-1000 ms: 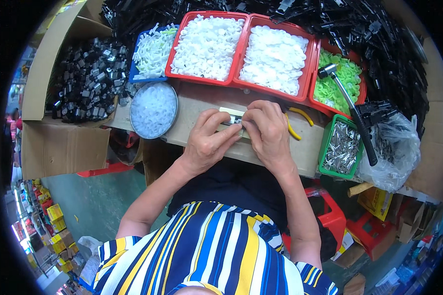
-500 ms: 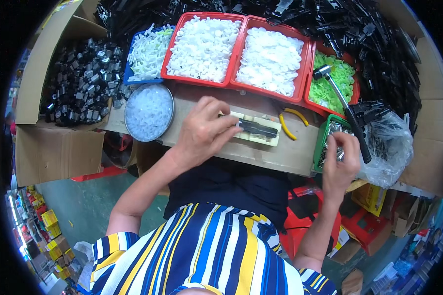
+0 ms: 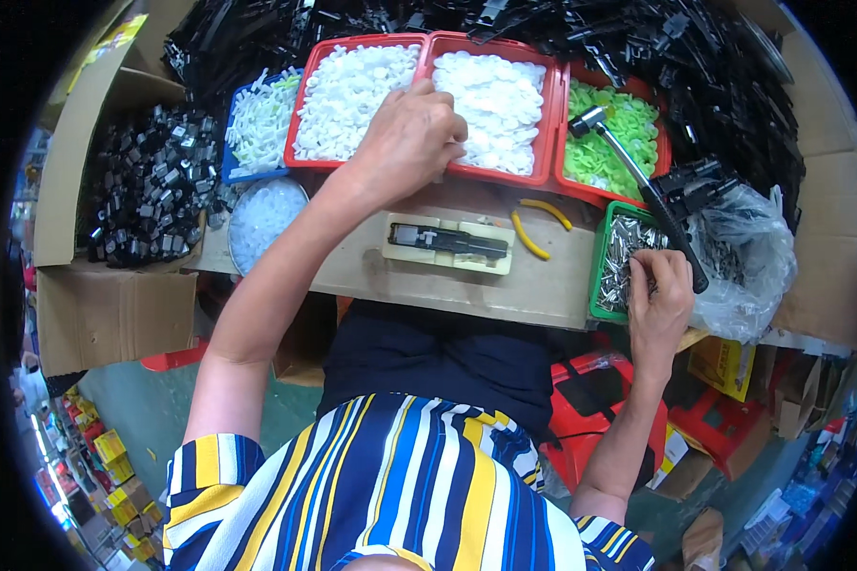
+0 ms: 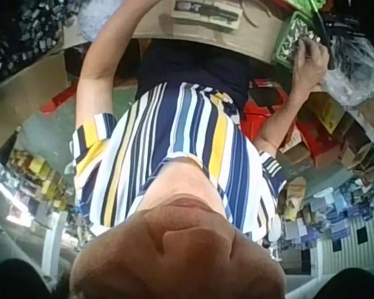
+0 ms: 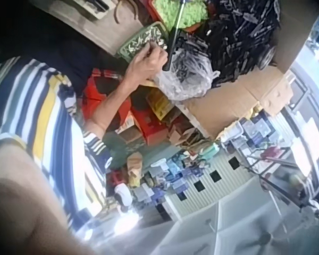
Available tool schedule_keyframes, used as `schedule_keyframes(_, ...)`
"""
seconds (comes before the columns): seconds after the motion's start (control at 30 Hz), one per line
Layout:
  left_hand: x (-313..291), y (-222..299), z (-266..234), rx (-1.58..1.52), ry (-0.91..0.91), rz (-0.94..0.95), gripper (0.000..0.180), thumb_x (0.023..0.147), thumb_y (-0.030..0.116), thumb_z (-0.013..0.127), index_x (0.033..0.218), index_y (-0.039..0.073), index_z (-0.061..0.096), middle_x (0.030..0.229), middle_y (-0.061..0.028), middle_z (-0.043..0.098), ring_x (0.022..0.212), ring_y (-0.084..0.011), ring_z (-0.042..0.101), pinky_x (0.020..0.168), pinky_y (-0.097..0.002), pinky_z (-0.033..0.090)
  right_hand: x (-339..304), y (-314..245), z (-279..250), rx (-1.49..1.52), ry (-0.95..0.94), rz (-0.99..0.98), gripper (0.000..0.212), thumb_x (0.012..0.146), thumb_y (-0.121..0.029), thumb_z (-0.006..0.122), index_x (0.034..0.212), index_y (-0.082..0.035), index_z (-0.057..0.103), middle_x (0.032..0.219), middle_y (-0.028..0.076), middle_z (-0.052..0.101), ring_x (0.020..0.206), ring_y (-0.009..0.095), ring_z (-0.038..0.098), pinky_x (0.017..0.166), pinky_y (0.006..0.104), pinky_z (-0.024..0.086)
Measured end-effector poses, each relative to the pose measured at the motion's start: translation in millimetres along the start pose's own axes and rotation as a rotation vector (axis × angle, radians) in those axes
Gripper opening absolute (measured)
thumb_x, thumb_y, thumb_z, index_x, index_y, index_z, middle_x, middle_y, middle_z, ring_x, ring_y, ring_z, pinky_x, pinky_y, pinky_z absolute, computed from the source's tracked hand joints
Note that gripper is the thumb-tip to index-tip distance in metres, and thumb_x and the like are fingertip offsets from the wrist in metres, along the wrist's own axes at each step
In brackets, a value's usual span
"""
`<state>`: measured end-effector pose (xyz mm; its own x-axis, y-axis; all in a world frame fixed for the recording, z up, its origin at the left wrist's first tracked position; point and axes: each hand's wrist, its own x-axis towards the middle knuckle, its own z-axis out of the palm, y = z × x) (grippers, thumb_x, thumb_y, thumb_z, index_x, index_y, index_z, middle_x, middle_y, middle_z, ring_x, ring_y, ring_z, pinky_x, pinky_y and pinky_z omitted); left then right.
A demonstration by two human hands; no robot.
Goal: Assembling small plastic components into a base unit using a mold, small hammer, and pliers.
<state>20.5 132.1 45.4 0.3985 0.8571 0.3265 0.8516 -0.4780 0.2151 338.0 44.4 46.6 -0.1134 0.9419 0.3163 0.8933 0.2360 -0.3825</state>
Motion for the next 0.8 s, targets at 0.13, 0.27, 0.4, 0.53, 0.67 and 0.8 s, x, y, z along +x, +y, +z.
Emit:
schedule_keyframes(0.13,4.6,-1.8,-1.5,0.048,-0.058,0.021,0.011,0.081,0.012,0.071,0.086,0.004,0.075,0.087,-0.0107,0.067,0.097,-0.0250,0.060,0.090,-0.0399,0.044,-1.3,-1.6,-2.2,0.037,0.071,-0.004,0.009,0.081,0.002,0.069,0.089,0.001,0.068,0.086,0.012,0.061,0.082,0.027,0.059,0.073,0.0376,0.047)
schedule_keyframes(0.27,6.4,2.8,0.4,0.110,-0.064,0.017,0.012,0.085,0.014,0.069,0.087,0.003,0.075,0.089,-0.0112,0.067,0.099,-0.0248,0.059,0.093,-0.0390,0.043,0.5,-9.7,-1.5,0.093,0.132,-0.011,0.012,0.079,0.004,0.071,0.090,0.001,0.070,0.085,0.012,0.064,0.081,0.027,0.061,0.072,0.0361,0.048)
schedule_keyframes(0.4,1.8,5.6,1.0,0.033,0.067,0.034,0.013,0.087,0.012,0.068,0.088,0.001,0.074,0.088,-0.0116,0.068,0.094,-0.0253,0.061,0.089,-0.0384,0.046,8.2,-35.0,5.9,0.258,0.166,-0.007,0.013,0.080,0.006,0.070,0.092,0.001,0.071,0.086,0.012,0.066,0.080,0.024,0.065,0.071,0.0331,0.051)
schedule_keyframes(0.53,-19.1,20.5,-8.6,-0.486,0.159,-0.110,0.015,0.089,0.012,0.067,0.092,-0.001,0.073,0.084,-0.0109,0.072,0.077,-0.0186,0.066,0.071,-0.0319,0.052,23.3,-73.4,24.9,0.466,0.086,-0.097,0.014,0.079,0.007,0.070,0.093,0.003,0.070,0.085,0.011,0.067,0.073,0.017,0.066,0.066,0.0290,0.052)
schedule_keyframes(0.67,-42.9,40.9,-8.2,-0.955,0.116,-0.359,0.016,0.089,0.010,0.069,0.098,-0.003,0.073,0.081,-0.0074,0.072,0.073,-0.0075,0.063,0.063,-0.0231,0.050,32.7,-108.6,38.5,0.591,0.030,-0.125,0.014,0.080,0.007,0.070,0.093,0.004,0.070,0.084,0.008,0.067,0.074,0.013,0.062,0.068,0.0257,0.049)
schedule_keyframes(0.8,-59.0,49.6,-7.4,-0.967,0.235,-0.352,0.015,0.089,0.009,0.070,0.097,-0.003,0.073,0.085,-0.0088,0.072,0.075,-0.0104,0.065,0.065,-0.0239,0.052,33.6,-123.8,49.3,0.567,0.029,-0.152,0.015,0.075,0.006,0.070,0.089,0.001,0.069,0.080,0.011,0.065,0.074,0.024,0.065,0.065,0.0331,0.050)
